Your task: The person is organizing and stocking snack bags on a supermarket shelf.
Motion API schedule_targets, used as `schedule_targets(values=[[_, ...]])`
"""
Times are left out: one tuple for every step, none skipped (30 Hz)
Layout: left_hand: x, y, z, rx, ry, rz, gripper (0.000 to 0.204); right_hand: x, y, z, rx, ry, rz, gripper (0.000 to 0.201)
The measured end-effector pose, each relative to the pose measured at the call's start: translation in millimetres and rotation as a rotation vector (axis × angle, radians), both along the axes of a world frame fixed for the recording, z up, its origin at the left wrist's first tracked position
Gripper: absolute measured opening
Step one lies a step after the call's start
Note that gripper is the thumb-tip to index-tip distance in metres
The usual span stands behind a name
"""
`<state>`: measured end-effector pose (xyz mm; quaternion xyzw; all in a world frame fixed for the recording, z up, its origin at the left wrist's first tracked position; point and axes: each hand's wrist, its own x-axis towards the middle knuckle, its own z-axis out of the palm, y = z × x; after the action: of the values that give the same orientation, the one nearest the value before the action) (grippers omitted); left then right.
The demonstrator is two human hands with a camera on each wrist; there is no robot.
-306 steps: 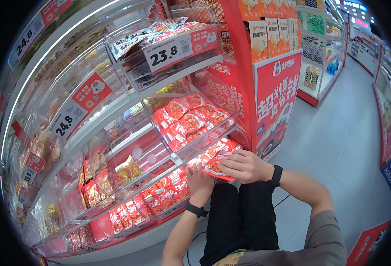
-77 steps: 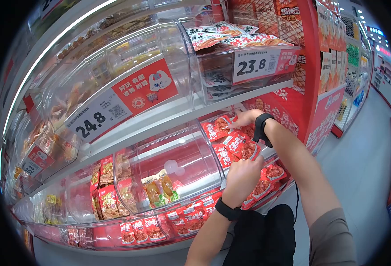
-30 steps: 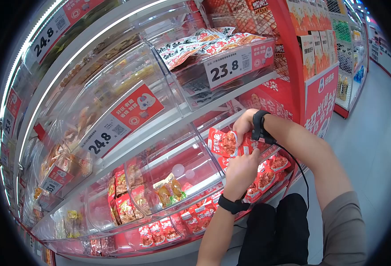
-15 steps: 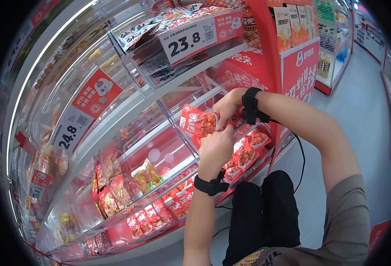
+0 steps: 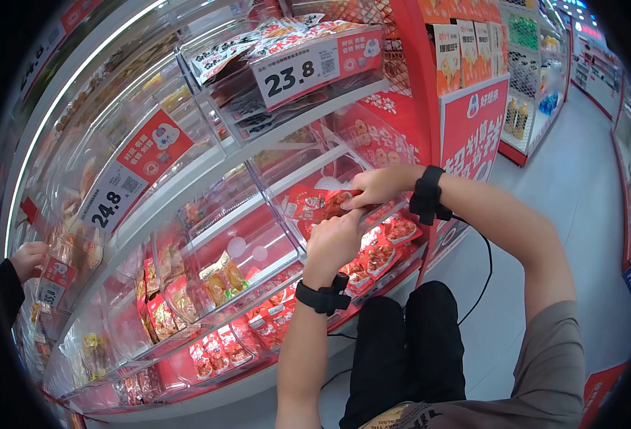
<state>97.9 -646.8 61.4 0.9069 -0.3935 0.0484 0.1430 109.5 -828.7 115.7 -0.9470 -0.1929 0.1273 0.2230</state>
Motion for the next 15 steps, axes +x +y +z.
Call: schedule_targets(values=[[0, 0, 1, 0.009, 0.007, -0.001, 0.033, -2, 0, 0, 0.026, -0.019, -0.016, 0.058], [0, 0, 3, 0.003, 0.027, 0.006, 0.033, -3, 0, -2, 0.053, -0.037, -0.031, 0.058], [-1, 1, 8, -0.002, 0.049, 0.013, 0.033, -5, 0, -1, 0.08, -0.053, -0.047, 0.058], [-2, 0, 12, -0.006, 0.069, 0.022, 0.033, -6, -1, 2, 0.119, -0.032, -0.052, 0.054], [-2, -1, 14, -0.001, 0.1, 0.008, 0.034, -8, -2, 5, 0.159, -0.011, -0.055, 0.052], [-1, -1, 17, 0.005, 0.128, -0.002, 0.035, -7, -2, 9, 0.199, 0.007, -0.054, 0.049], [0, 0, 21, 0.012, 0.153, -0.011, 0.036, -1, -5, 8, 0.153, 0.029, -0.033, 0.047], [3, 0, 18, 0.022, 0.177, -0.002, 0.04, 10, -10, 3, 0.107, 0.05, -0.012, 0.046], [2, 0, 19, 0.016, 0.193, 0.002, 0.041, 16, -11, 3, 0.062, 0.07, 0.007, 0.044], [0, 0, 21, 0.01, 0.21, 0.003, 0.042, 19, -13, 1, 0.094, 0.072, 0.052, 0.031], [-1, -1, 22, 0.004, 0.228, 0.002, 0.043, 24, -16, 0, 0.059, 0.09, 0.072, 0.028], [-2, -1, 23, 0.003, 0.236, 0.013, 0.043, 24, -15, 5, 0.023, 0.11, 0.089, 0.025], [-2, -1, 23, 0.004, 0.227, 0.017, 0.043, 22, -15, 7, -0.01, 0.134, 0.103, 0.023], [-1, -1, 22, 0.006, 0.221, 0.02, 0.042, 20, -15, 8, -0.042, 0.117, 0.092, 0.023], [-1, -2, 21, 0.008, 0.217, 0.023, 0.042, 17, -12, 11, -0.074, 0.102, 0.08, 0.024]])
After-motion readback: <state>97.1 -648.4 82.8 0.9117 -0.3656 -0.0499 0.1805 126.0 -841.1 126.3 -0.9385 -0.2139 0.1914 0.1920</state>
